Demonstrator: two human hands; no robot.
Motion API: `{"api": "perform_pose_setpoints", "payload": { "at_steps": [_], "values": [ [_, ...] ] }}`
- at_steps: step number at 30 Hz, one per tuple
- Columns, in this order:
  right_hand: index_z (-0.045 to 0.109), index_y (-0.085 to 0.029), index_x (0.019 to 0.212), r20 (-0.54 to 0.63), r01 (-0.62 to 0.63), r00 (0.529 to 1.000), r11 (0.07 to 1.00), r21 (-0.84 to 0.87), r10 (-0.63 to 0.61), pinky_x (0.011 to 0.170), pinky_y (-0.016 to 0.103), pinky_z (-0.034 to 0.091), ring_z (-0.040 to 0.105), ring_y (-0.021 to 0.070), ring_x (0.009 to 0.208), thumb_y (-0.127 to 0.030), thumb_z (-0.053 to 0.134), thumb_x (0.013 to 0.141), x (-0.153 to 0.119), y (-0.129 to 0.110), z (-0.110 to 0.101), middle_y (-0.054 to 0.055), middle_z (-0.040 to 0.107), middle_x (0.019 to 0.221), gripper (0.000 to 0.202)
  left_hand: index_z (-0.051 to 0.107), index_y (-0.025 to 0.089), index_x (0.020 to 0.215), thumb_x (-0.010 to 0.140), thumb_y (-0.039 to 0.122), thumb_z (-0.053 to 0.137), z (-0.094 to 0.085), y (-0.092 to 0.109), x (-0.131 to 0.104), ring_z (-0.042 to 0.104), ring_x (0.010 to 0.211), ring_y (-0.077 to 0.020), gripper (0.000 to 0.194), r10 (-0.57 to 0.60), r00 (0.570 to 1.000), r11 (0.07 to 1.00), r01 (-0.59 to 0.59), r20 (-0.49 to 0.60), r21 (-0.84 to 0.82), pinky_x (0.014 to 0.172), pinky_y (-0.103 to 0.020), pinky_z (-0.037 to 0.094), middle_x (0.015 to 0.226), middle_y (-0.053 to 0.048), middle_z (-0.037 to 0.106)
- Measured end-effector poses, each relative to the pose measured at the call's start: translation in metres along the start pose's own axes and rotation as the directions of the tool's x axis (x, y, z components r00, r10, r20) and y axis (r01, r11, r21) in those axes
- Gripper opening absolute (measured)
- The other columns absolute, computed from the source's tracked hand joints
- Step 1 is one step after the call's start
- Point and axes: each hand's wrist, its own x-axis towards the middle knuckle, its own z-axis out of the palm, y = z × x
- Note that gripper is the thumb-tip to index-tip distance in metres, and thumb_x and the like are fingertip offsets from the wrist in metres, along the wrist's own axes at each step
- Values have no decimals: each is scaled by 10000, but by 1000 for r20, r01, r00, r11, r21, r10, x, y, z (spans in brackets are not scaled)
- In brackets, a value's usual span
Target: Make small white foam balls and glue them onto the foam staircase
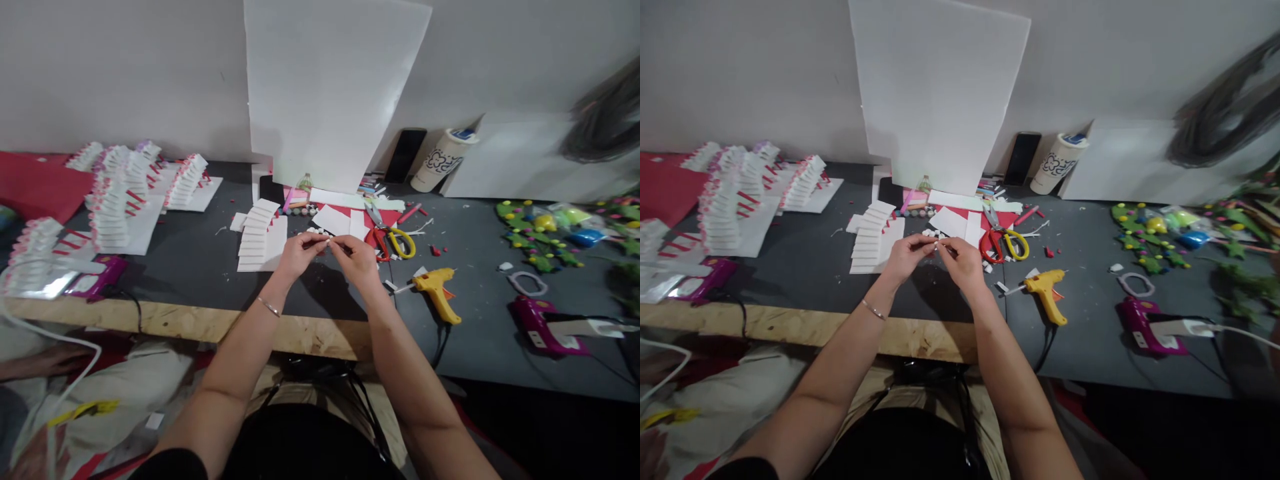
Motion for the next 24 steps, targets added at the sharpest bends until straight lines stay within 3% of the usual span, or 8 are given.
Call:
{"api": "perform_pose_setpoints", "payload": {
  "at_steps": [4, 11, 14, 17, 24],
  "values": [
    [737, -192, 863, 30, 33, 999, 999, -17, -32, 632, 280, 490, 638, 169, 670, -372, 559, 844, 0, 1, 0, 59, 742, 808, 254, 731, 172, 856, 827, 373, 694, 2, 0, -2, 626, 628, -112, 206, 133, 989, 986, -126, -58, 110, 598, -241, 527, 846, -46, 702],
    [720, -173, 837, -22, -177, 984, 981, 82, 180, 599, 272, 471, 605, 154, 608, -465, 614, 807, -2, 1, 5, 32, 710, 703, 311, 702, 170, 852, 859, 242, 654, 9, -2, -7, 632, 693, -118, 86, 273, 953, 939, -236, -127, 251, 602, -221, 510, 825, -36, 674],
    [708, -175, 829, 1, -188, 982, 975, 122, 189, 579, 263, 457, 588, 143, 588, -466, 626, 796, -4, 0, 6, 22, 700, 696, 304, 685, 170, 846, 862, 200, 643, 10, -3, -7, 634, 705, -119, 54, 313, 938, 918, -260, -146, 300, 606, -217, 508, 811, -28, 667],
    [696, -183, 824, 7, -182, 983, 978, 107, 182, 562, 260, 440, 571, 138, 571, -463, 616, 801, -6, 0, 7, 7, 680, 674, 293, 669, 173, 850, 878, 173, 617, 10, -5, -8, 641, 737, -123, 59, 371, 920, 873, -298, -130, 388, 624, -218, 516, 823, -28, 666],
    [654, -196, 743, -38, -223, 973, 966, 129, 230, 538, 261, 427, 553, 137, 529, -438, 596, 803, -5, -1, 11, -10, 635, 608, 257, 672, 179, 930, 946, 207, 536, 14, -12, -11, 653, 898, -175, 140, 524, 852, 656, -405, 1, 637, 814, -315, 546, 907, -68, 696]
  ]
}}
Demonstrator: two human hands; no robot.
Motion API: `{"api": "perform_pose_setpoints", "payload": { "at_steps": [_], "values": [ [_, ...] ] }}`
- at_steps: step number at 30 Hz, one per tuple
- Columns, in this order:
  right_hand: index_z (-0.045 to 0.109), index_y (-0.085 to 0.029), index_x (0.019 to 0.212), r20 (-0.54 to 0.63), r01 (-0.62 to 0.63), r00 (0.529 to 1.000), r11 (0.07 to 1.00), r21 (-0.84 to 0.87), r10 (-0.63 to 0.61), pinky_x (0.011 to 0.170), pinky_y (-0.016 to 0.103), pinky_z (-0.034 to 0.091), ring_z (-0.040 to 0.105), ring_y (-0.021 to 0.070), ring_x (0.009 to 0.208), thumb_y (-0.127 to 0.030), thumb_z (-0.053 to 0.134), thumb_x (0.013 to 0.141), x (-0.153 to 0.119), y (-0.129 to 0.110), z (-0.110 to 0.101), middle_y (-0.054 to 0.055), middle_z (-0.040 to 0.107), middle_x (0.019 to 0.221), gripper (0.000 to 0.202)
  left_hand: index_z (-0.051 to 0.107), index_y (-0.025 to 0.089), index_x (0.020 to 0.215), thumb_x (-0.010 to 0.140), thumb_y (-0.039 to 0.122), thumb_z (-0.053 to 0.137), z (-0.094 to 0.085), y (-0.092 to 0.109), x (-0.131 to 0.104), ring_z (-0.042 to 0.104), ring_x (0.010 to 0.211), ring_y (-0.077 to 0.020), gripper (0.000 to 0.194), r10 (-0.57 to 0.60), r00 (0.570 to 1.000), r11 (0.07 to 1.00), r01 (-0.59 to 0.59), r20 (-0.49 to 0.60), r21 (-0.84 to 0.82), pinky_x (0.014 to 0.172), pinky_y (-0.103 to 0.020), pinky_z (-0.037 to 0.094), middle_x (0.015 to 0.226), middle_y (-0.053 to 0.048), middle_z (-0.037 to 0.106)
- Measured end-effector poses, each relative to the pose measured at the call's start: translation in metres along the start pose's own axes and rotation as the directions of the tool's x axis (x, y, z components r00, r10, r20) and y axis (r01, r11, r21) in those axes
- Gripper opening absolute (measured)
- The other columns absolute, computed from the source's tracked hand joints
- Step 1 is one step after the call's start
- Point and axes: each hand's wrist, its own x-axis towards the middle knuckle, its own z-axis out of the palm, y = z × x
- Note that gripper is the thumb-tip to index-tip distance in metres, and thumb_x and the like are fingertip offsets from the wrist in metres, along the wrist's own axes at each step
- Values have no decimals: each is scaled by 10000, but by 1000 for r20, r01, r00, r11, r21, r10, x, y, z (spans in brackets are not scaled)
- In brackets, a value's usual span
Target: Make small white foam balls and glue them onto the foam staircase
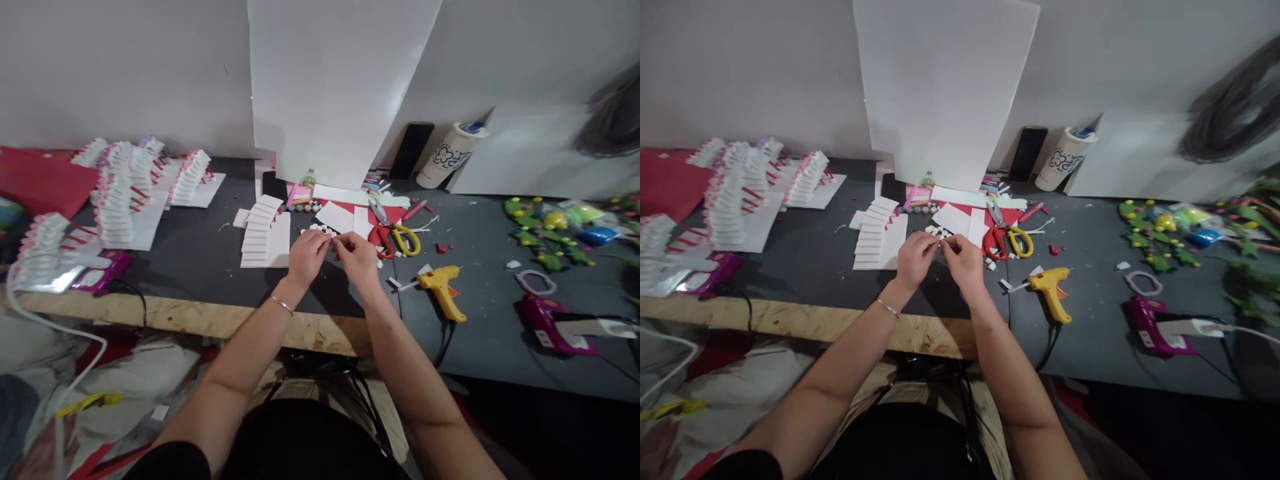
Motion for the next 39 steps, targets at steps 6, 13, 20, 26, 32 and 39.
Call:
{"api": "perform_pose_setpoints", "payload": {
  "at_steps": [6, 13, 20, 26, 32, 39],
  "values": [
    [679, -193, 802, -21, 48, 999, 997, -64, -49, 561, 274, 444, 575, 152, 559, -435, 573, 820, 1, 1, -1, 8, 669, 655, 265, 678, 187, 929, 943, 274, 551, -1, 1, 3, 662, 878, -168, 154, -150, 987, 970, 157, 52, -183, 765, -296, 562, 931, -68, 692],
    [708, -191, 937, 78, 173, 984, 973, -151, -163, 635, 294, 485, 634, 175, 668, -427, 547, 850, 3, 7, -3, 55, 738, 829, 299, 708, 180, 921, 879, 308, 650, -5, -12, 7, 660, 759, -149, 147, -325, 932, 839, 362, 159, -406, 661, -265, 561, 893, -51, 698],
    [698, -186, 833, -7, 25, 1000, 999, -42, -25, 565, 283, 481, 611, 162, 563, -480, 608, 805, 3, 3, -1, 29, 710, 695, 308, 728, 188, 904, 913, 334, 606, -4, -3, 4, 660, 757, -145, 190, -289, 955, 901, 295, 69, -319, 661, -264, 552, 909, -66, 708],
    [711, -196, 854, 58, 115, 992, 990, -82, -110, 612, 277, 475, 624, 164, 634, -470, 581, 833, 3, 2, -2, 25, 713, 730, 304, 701, 182, 886, 922, 320, 596, -4, -1, 4, 655, 739, -136, 177, -275, 962, 927, 266, 4, -265, 646, -248, 541, 878, -56, 697],
    [711, -194, 844, 56, 127, 991, 988, -88, -122, 647, 286, 481, 627, 164, 633, -431, 570, 840, 3, 6, 0, 28, 717, 742, 276, 692, 178, 940, 960, 284, 533, -2, -4, 2, 656, 839, -165, 192, -94, 995, 995, 94, -14, -22, 753, -291, 538, 888, -69, 695],
    [702, -192, 830, -31, 67, 997, 993, -99, -71, 622, 293, 478, 615, 175, 620, -433, 566, 835, 2, 7, 2, 29, 704, 696, 276, 680, 144, 1043, 982, 243, 464, 4, -5, -2, 652, 948, -198, 245, 24, 998, 994, -30, 59, 108, 847, -337, 538, 963, -107, 698]
  ]
}}
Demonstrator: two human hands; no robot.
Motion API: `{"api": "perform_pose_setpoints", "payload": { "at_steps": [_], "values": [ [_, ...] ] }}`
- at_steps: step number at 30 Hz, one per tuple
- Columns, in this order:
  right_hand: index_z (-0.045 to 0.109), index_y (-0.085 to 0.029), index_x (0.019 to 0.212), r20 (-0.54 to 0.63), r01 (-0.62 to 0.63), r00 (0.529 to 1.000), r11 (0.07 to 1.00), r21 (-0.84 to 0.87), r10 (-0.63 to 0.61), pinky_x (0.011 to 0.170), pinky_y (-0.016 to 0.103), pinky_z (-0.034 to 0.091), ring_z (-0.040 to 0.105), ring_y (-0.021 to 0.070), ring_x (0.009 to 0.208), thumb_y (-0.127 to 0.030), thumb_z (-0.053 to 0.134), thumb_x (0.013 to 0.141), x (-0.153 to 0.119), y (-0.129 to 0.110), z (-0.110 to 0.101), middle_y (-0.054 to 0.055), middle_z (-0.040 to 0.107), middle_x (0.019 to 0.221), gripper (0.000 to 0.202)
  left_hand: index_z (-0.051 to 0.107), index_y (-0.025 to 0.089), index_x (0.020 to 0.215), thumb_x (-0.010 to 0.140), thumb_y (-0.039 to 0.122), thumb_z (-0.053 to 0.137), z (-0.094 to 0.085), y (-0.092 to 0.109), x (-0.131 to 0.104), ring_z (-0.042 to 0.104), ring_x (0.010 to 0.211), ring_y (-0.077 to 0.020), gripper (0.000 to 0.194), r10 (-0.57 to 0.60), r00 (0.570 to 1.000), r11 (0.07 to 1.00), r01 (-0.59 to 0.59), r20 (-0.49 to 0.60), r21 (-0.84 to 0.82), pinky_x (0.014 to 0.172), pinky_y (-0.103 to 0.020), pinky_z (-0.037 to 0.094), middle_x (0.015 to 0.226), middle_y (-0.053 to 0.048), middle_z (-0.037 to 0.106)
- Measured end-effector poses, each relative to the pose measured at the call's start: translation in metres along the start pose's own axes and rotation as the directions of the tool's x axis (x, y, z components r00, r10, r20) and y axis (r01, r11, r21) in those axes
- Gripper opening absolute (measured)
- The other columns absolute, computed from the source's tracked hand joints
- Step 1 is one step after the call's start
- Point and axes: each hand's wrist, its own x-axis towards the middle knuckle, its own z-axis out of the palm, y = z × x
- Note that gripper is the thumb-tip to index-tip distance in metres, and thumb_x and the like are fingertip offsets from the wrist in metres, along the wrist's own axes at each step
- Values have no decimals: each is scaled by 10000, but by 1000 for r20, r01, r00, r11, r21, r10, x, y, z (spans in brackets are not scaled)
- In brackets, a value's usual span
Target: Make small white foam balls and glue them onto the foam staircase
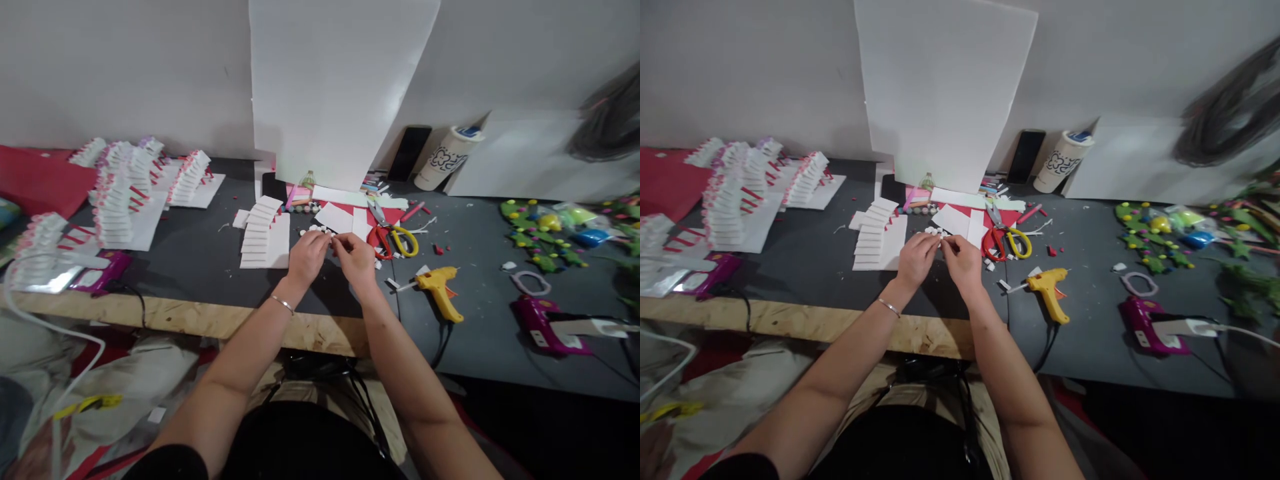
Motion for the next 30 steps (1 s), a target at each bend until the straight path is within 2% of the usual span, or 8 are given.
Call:
{"api": "perform_pose_setpoints", "payload": {
  "at_steps": [3, 6, 9, 13, 16, 18, 21, 30],
  "values": [
    [699, -190, 832, -31, 8, 999, 1000, -19, -8, 632, 295, 485, 625, 179, 643, -424, 566, 832, 0, -2, -1, 41, 721, 737, 269, 677, 156, 1045, 972, 232, 485, -1, 2, 1, 651, 966, -193, 219, -26, 1000, 996, 26, -3, -81, 866, -337, 536, 984, -103, 694],
    [702, -193, 860, 11, 65, 998, 997, -43, -65, 644, 296, 487, 634, 180, 664, -412, 554, 846, 0, -2, -3, 48, 730, 777, 265, 682, 181, 957, 948, 251, 541, -3, 2, 3, 656, 881, -169, 158, -149, 989, 962, 145, 0, -233, 792, -307, 553, 934, -73, 687],
    [705, -204, 879, 53, 142, 989, 985, -94, -138, 671, 303, 493, 640, 187, 698, -393, 534, 866, 1, -1, -5, 53, 734, 816, 256, 686, 187, 884, 904, 260, 609, -5, -1, 6, 656, 782, -145, 108, -274, 961, 873, 270, 49, -406, 679, -264, 562, 882, -46, 679],
    [707, -215, 893, 85, 232, 972, 959, -162, -220, 730, 314, 501, 653, 202, 781, -358, 506, 887, 4, 2, -8, 70, 737, 898, 246, 710, 178, 957, 868, 275, 647, -7, -6, 8, 665, 764, -146, 145, -327, 934, 766, 353, 147, -538, 585, -238, 561, 925, -57, 690],
    [707, -218, 911, 100, 260, 964, 951, -167, -246, 749, 318, 500, 660, 207, 815, -359, 492, 904, 4, 3, -9, 75, 735, 921, 257, 732, 176, 974, 868, 274, 644, -8, -7, 9, 661, 737, -141, 168, -318, 930, 758, 367, 185, -540, 574, -236, 563, 933, -66, 704],
    [705, -220, 901, 77, 223, 974, 960, -166, -213, 736, 321, 503, 665, 212, 801, -382, 512, 898, 4, 3, -9, 69, 737, 887, 252, 742, 178, 937, 869, 277, 643, -9, -7, 9, 651, 692, -131, 156, -317, 930, 770, 368, 188, -521, 558, -231, 559, 904, -62, 708],
    [700, -220, 864, 37, 155, 988, 974, -165, -151, 709, 319, 506, 665, 212, 759, -414, 545, 878, 3, 2, -9, 55, 734, 819, 249, 734, 177, 888, 860, 287, 655, -8, -6, 10, 635, 645, -118, 139, -330, 931, 789, 364, 157, -495, 523, -213, 541, 858, -50, 696],
    [725, -210, 889, 90, 159, 985, 981, -115, -149, 679, 303, 496, 650, 194, 710, -413, 551, 869, 2, 1, -5, 59, 743, 837, 268, 656, 180, 795, 819, 159, 668, -7, -6, 9, 614, 689, -126, 35, -324, 944, 865, 319, 55, -387, 575, -221, 515, 781, -16, 644]
  ]
}}
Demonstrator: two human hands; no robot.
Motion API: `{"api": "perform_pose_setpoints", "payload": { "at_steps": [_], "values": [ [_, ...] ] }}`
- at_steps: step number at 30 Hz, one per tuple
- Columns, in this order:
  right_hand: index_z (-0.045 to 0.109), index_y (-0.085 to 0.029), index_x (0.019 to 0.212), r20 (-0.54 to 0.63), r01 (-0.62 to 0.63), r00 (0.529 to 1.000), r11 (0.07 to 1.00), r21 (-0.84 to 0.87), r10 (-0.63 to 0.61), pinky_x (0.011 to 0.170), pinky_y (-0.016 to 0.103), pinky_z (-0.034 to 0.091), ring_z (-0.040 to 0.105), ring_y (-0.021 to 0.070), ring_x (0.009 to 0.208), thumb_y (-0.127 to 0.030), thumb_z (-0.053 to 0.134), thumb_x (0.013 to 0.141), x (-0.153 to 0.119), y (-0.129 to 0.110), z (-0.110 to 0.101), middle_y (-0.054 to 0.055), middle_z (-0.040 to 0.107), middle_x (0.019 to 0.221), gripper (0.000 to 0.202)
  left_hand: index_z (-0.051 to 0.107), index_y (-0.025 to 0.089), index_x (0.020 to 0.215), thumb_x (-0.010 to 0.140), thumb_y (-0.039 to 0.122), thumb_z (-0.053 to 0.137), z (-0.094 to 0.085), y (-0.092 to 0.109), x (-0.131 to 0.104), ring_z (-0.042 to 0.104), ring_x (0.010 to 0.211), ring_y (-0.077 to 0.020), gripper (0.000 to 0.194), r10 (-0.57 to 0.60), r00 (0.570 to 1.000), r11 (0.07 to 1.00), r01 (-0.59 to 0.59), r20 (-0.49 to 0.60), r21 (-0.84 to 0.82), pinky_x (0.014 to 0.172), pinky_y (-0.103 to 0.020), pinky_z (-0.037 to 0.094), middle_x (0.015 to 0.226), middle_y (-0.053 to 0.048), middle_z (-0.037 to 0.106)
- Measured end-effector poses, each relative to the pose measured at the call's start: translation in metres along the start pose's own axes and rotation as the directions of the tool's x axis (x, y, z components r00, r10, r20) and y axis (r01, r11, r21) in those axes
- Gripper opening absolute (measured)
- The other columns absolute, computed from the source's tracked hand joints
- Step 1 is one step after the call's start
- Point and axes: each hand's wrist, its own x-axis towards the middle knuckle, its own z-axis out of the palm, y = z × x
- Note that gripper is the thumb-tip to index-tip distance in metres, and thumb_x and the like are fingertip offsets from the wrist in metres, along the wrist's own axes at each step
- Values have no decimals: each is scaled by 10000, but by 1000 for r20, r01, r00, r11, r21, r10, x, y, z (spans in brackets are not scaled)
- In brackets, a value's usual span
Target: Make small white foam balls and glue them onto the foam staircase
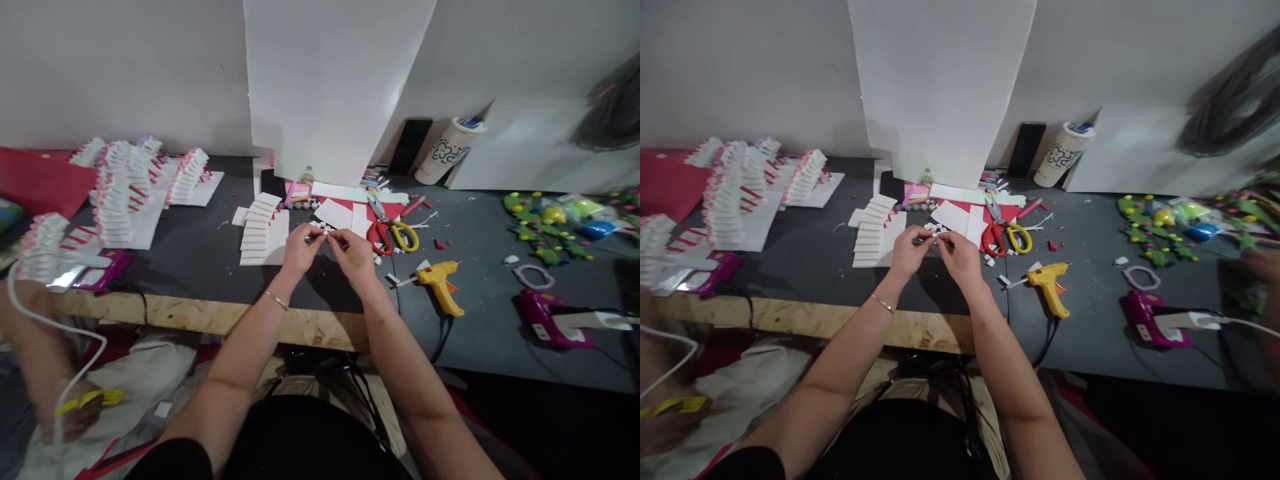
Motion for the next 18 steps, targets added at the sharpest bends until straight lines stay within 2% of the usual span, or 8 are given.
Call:
{"api": "perform_pose_setpoints", "payload": {
  "at_steps": [5, 8, 12, 15, 18],
  "values": [
    [720, -208, 866, 3, -13, 1000, 1000, 19, 13, 695, 308, 501, 661, 197, 712, -403, 560, 865, 0, 2, 1, 57, 742, 815, 252, 617, 184, 768, 823, 119, 652, 1, 3, -3, 599, 711, -132, 93, 78, 997, 986, -80, 16, 144, 601, -230, 493, 786, -13, 622],
    [714, -204, 878, -17, -22, 1000, 1000, 16, 22, 705, 312, 504, 666, 200, 721, -402, 545, 874, 1, 4, 1, 61, 742, 822, 261, 632, 186, 808, 846, 136, 638, 2, 5, -5, 610, 765, -146, 63, 103, 994, 976, -110, 47, 186, 609, -233, 490, 824, -27, 633],
    [709, -191, 892, -54, -22, 998, 999, 29, 24, 687, 311, 499, 666, 201, 716, -408, 530, 885, 1, 7, 1, 68, 738, 816, 281, 667, 193, 902, 885, 181, 609, 1, 5, -3, 637, 834, -156, 62, 84, 993, 990, -92, 83, 109, 619, -231, 506, 899, -46, 667],
    [712, -190, 913, -32, -3, 999, 1000, 14, 3, 675, 307, 492, 664, 200, 715, -411, 528, 888, 2, 8, 0, 72, 735, 826, 289, 680, 183, 866, 877, 192, 628, 1, 1, -1, 650, 801, -152, 53, 36, 997, 999, -37, 61, 13, 640, -241, 530, 864, -40, 678],
    [710, -192, 911, -21, 24, 1000, 999, 26, -23, 672, 302, 494, 664, 192, 703, -415, 531, 887, 2, 9, 1, 68, 735, 831, 287, 705, 180, 953, 883, 213, 628, 2, -2, -1, 669, 812, -156, 109, -6, 997, 998, 11, 81, -60, 652, -258, 558, 971, -63, 701]
  ]
}}
